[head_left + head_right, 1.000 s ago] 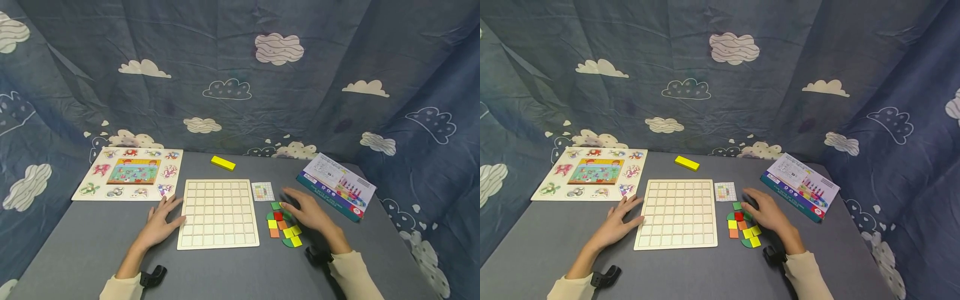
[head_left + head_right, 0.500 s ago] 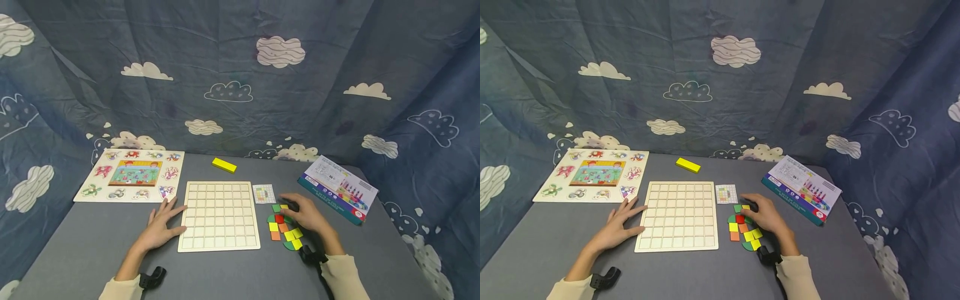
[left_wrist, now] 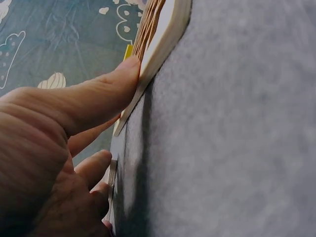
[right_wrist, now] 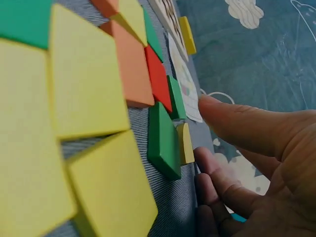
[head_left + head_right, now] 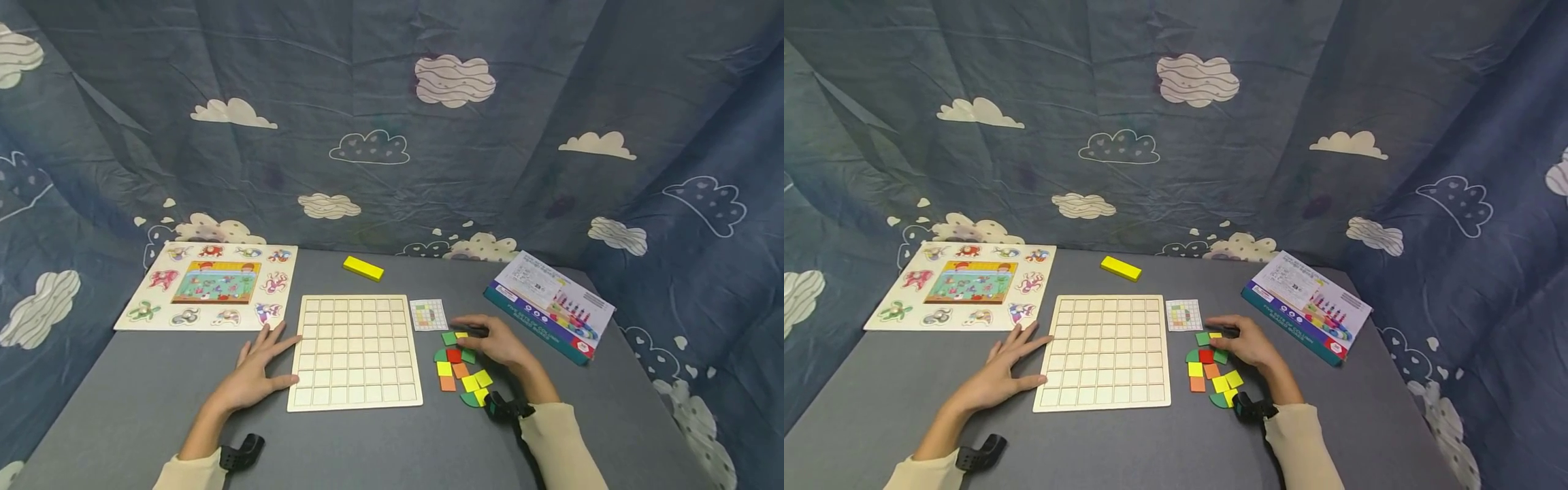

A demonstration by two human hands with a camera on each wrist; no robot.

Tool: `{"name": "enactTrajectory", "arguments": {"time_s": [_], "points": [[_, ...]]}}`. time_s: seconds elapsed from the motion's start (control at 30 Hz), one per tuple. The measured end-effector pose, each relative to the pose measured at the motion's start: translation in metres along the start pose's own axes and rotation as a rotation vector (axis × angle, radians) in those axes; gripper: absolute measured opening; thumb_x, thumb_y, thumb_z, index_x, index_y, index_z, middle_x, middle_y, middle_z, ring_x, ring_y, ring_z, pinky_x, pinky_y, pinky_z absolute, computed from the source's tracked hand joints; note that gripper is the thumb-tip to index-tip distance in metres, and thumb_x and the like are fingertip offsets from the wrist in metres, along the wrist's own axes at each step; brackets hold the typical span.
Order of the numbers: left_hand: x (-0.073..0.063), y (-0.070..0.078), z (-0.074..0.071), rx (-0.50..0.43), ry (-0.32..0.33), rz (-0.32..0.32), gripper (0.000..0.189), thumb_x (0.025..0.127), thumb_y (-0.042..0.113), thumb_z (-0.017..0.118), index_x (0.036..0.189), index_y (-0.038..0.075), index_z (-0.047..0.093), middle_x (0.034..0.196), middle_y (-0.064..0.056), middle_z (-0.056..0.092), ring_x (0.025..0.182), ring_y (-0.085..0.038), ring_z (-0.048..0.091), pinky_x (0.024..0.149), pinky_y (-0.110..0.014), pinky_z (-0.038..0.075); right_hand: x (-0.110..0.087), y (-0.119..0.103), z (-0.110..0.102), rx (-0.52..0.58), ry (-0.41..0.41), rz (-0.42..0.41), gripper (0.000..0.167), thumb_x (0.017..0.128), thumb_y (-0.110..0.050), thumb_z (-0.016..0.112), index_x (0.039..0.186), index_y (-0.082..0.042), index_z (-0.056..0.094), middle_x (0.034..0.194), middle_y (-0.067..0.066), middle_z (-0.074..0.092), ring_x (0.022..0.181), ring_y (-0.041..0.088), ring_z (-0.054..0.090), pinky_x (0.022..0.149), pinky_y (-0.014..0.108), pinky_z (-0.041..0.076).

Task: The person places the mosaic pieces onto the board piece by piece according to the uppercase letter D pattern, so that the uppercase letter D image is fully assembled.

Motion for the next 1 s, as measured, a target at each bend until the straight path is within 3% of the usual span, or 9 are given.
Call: {"name": "enactTrajectory", "arguments": {"time_s": [0.17, 0.33, 1.0], "points": [[0.000, -0.002, -0.001, 0.000, -0.007, -0.004, 0.074, 0.082, 0.021, 0.082, 0.148, 0.012, 0.051, 0.166, -0.025, 0.013, 0.152, -0.048, -0.010, 0.114, -0.071, -0.012, 0.007, 0.003, 0.001, 0.023, -0.041, 0.053, 0.041, 0.093, -0.015, 0.071, 0.134, -0.009, 0.066, 0.144, 0.021, 0.052, 0.130, 0.040, 0.044, 0.112, 0.065, 0.030], [0.001, -0.004, -0.001, 0.010, -0.007, -0.006, 0.075, 0.082, 0.022, 0.083, 0.149, 0.013, 0.050, 0.166, -0.025, 0.012, 0.153, -0.047, -0.010, 0.114, -0.070, -0.012, 0.013, 0.003, 0.003, -0.002, -0.058, 0.046, 0.041, 0.091, -0.015, 0.074, 0.131, -0.009, 0.067, 0.139, 0.020, 0.053, 0.126, 0.038, 0.044, 0.110, 0.063, 0.033], [0.000, -0.002, 0.000, 0.035, -0.008, -0.002, 0.074, 0.083, 0.023, 0.082, 0.149, 0.014, 0.050, 0.166, -0.024, 0.013, 0.153, -0.047, -0.008, 0.115, -0.070, -0.010, 0.016, 0.011, 0.006, 0.007, -0.025, 0.047, 0.030, 0.087, -0.008, 0.077, 0.117, -0.007, 0.074, 0.131, 0.018, 0.053, 0.121, 0.035, 0.044, 0.110, 0.060, 0.031]]}}
Point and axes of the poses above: each hand's wrist, its own x-axis towards the middle knuckle, its own z-axis out of the palm, y = z × x, the point moved 6 cm from there along x, towards the middle knuckle
